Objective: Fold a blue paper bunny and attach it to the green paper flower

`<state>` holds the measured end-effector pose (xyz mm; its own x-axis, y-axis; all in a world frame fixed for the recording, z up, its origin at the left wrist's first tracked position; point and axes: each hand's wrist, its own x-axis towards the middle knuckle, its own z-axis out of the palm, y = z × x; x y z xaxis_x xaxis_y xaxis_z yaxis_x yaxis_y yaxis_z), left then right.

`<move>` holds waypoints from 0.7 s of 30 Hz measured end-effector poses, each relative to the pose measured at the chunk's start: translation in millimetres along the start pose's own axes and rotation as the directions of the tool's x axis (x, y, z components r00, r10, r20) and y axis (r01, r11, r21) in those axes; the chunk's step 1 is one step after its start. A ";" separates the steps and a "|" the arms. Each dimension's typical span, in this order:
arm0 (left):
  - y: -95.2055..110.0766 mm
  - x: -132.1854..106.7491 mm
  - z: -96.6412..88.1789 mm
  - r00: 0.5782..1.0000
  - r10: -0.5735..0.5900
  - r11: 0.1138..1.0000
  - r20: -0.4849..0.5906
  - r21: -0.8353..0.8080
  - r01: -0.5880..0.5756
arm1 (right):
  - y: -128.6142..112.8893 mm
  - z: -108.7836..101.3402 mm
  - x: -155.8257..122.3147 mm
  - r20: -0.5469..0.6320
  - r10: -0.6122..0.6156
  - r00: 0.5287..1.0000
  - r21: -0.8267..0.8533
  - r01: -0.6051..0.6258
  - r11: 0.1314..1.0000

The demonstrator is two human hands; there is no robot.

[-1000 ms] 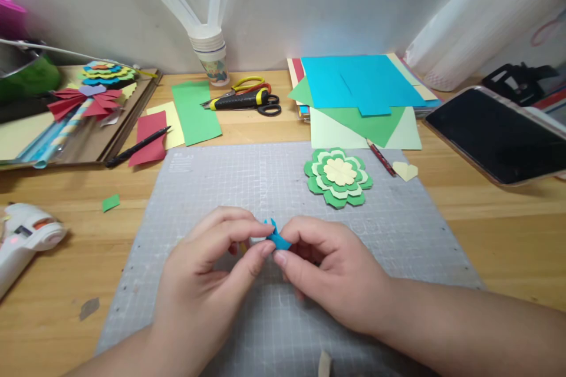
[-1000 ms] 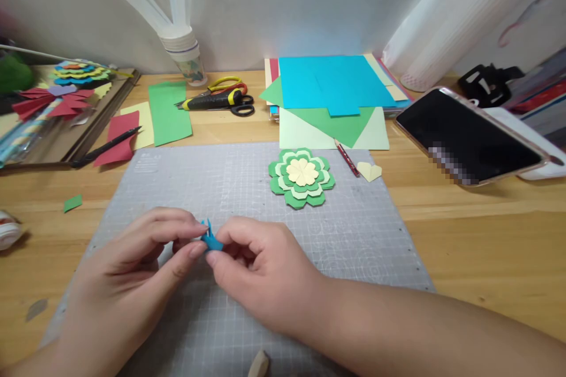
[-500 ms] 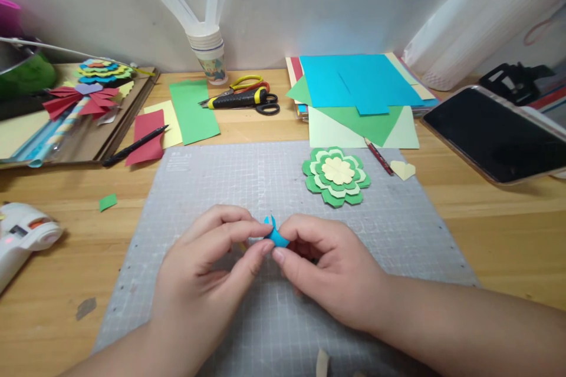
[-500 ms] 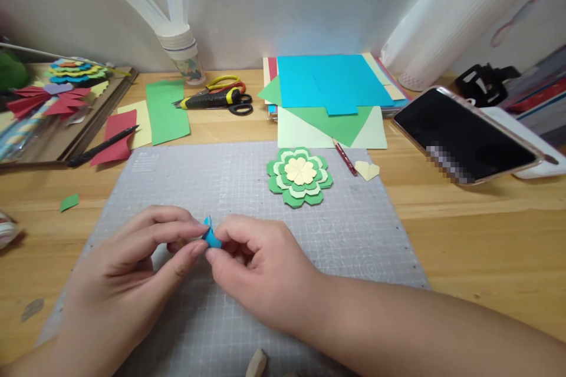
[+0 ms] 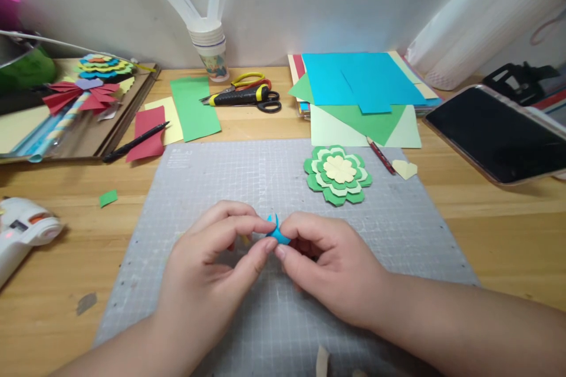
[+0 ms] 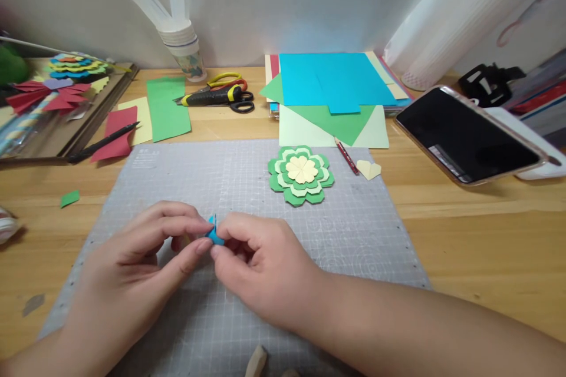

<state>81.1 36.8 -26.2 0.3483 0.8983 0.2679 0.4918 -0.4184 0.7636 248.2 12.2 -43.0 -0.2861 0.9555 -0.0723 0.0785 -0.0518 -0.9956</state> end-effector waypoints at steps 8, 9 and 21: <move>-1.7 2.2 0.2 0.997 -0.027 0.998 0.070 -0.058 0.031 | -2.5 -1.0 0.2 -0.012 -0.035 0.999 -0.057 0.034 0.998; -1.5 2.4 0.4 0.996 -0.037 0.997 0.080 -0.070 0.043 | -2.7 -1.2 0.4 -0.010 -0.037 0.999 -0.058 0.036 0.998; 0.2 2.1 -1.3 0.992 -0.073 0.992 0.101 -0.091 0.083 | -1.2 -0.6 1.2 0.006 0.003 1.000 -0.027 -0.003 1.000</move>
<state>80.9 38.7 -24.7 0.3904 0.9083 0.1503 0.4443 -0.3289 0.8333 248.3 13.5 -41.9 -0.2913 0.9537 -0.0753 0.1045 -0.0465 -0.9934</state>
